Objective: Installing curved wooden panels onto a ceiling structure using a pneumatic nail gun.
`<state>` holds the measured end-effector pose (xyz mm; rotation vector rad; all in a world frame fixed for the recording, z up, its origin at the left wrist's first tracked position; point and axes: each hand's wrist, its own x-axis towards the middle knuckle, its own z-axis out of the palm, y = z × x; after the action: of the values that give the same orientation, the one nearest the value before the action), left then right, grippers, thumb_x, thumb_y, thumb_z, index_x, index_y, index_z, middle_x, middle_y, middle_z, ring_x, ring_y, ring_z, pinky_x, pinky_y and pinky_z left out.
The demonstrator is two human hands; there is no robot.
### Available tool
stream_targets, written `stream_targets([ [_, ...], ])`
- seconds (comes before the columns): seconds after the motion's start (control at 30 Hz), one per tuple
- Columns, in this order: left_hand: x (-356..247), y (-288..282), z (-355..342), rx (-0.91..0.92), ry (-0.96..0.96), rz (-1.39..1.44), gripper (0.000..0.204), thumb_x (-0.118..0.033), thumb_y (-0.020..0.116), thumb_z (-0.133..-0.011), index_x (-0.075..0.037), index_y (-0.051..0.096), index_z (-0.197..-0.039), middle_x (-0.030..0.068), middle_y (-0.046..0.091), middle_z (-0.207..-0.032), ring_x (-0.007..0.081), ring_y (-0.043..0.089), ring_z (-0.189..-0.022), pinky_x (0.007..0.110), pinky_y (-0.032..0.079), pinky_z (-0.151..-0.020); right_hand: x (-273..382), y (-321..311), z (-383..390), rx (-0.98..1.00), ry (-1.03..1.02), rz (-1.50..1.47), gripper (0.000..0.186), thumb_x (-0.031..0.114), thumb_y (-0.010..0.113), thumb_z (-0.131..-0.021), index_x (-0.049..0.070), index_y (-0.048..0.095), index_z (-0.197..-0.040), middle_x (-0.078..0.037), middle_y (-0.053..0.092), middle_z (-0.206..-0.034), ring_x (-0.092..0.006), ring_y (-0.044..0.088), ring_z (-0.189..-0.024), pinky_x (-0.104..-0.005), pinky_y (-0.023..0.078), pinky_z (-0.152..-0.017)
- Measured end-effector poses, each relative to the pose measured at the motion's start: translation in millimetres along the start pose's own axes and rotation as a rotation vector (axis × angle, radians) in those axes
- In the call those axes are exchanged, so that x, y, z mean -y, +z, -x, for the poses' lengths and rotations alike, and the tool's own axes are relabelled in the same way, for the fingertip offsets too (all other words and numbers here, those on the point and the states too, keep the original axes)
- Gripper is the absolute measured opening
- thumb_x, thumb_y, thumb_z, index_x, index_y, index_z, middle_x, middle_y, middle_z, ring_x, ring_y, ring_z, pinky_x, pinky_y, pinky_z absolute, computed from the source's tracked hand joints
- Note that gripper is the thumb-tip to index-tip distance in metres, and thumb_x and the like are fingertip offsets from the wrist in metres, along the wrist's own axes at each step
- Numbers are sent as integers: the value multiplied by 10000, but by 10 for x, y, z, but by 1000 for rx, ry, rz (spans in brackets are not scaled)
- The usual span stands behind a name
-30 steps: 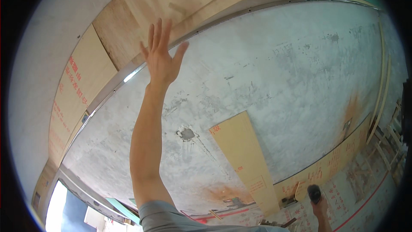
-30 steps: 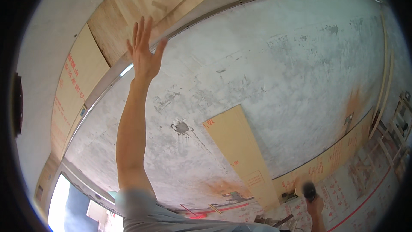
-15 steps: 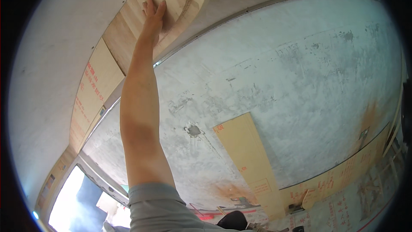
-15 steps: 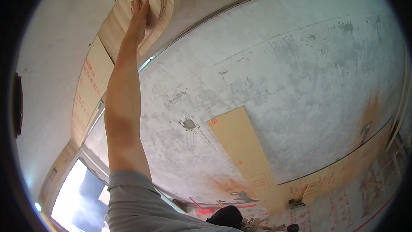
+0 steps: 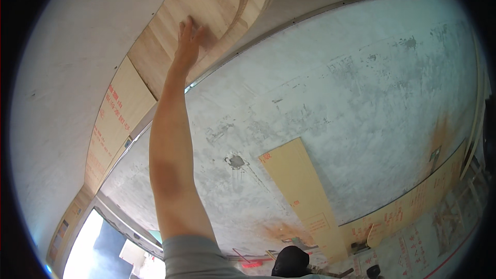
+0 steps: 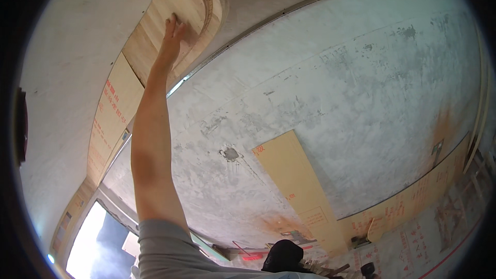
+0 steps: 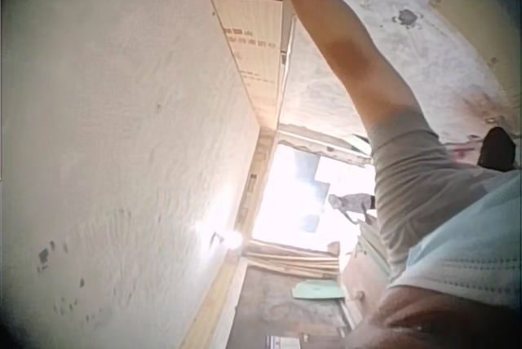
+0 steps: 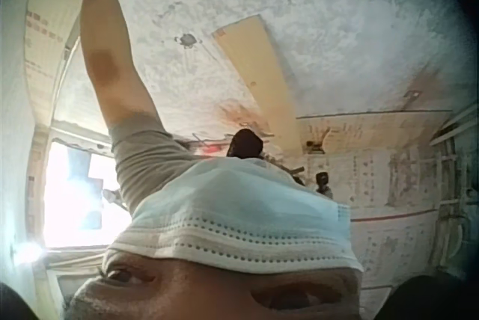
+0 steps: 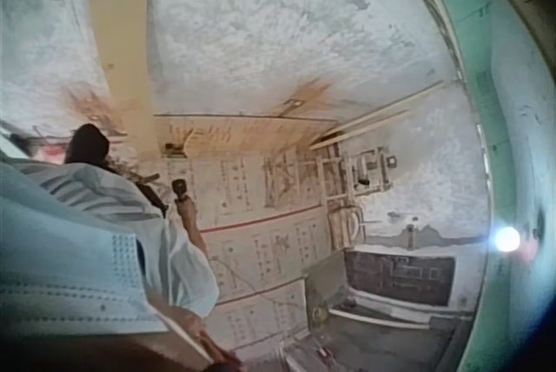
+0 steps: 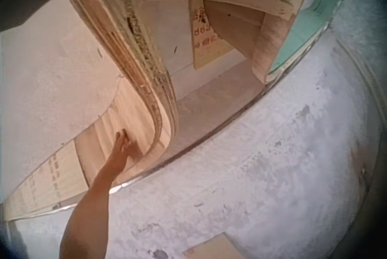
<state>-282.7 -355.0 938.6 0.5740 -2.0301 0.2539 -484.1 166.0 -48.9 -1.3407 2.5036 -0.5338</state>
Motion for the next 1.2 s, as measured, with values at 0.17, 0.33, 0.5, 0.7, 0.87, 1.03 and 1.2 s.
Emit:
stream_targets([
  [0.17, -646, -218, 635, 178, 15, 899, 896, -708, 381, -914, -93, 215, -1545, 154, 121, -1620, 281, 194, -1473, 527, 195, -1152, 103, -1080, -113, 427, 315, -382, 326, 344, 663, -874, 55, 665, -1026, -156, 693, -922, -314, 650, -796, -477, 486, -700],
  [0.33, -1031, -4, 1185, 966, 424, 1843, 1035, -809, 384, -837, -107, 145, -1559, 174, 240, -1581, 376, 308, -1404, 610, 314, -1044, -94, -1126, -146, 395, 319, -218, 392, 362, 759, -761, 71, 690, -1013, -201, 706, -942, -315, 680, -917, -467, 515, -780],
  [0.5, -1086, 162, 1505, 992, 546, 1946, 1024, -816, 373, -835, -130, 148, -1561, 171, 269, -1572, 380, 331, -1397, 660, 292, -1037, -156, -1328, -183, 314, 290, -171, 487, 392, 859, -639, 41, 719, -946, -184, 718, -901, -359, 692, -909, -439, 547, -803],
  [0.7, -1141, 233, 1727, 822, 518, 2078, 1009, -830, 328, -837, -135, 184, -1555, 152, 280, -1571, 354, 314, -1411, 660, 279, -1048, -25, -1468, -175, 285, 333, -189, 457, 385, 816, -656, 55, 726, -959, -199, 714, -909, -361, 693, -902, -435, 545, -815],
  [0.87, -1440, 339, 1872, 534, 255, 2175, 962, -816, 290, -860, -135, 253, -1538, 119, 209, -1601, 318, 274, -1430, 630, 281, -1068, -55, -1543, -134, 372, 242, -208, 449, 368, 788, -663, 61, 724, -985, -190, 717, -915, -351, 696, -888, -433, 548, -804],
  [1.03, -1741, 457, 1845, 298, 154, 1977, 899, -766, 274, -898, -122, 298, -1524, 92, 203, -1606, 280, 246, -1439, 589, 241, -1095, 20, -1668, -34, 399, 326, -191, 439, 376, 774, -689, 64, 722, -993, -181, 720, -909, -335, 702, -882, -421, 550, -800],
  [1.2, -1935, 581, 1587, -67, 314, 1236, 740, -585, 243, -990, -67, 308, -1514, 86, 207, -1608, 239, 213, -1456, 518, 194, -1134, -222, -1481, 108, 356, 335, -138, 432, 396, 752, -721, 61, 720, -991, -181, 720, -916, -327, 703, -896, -417, 546, -806],
])
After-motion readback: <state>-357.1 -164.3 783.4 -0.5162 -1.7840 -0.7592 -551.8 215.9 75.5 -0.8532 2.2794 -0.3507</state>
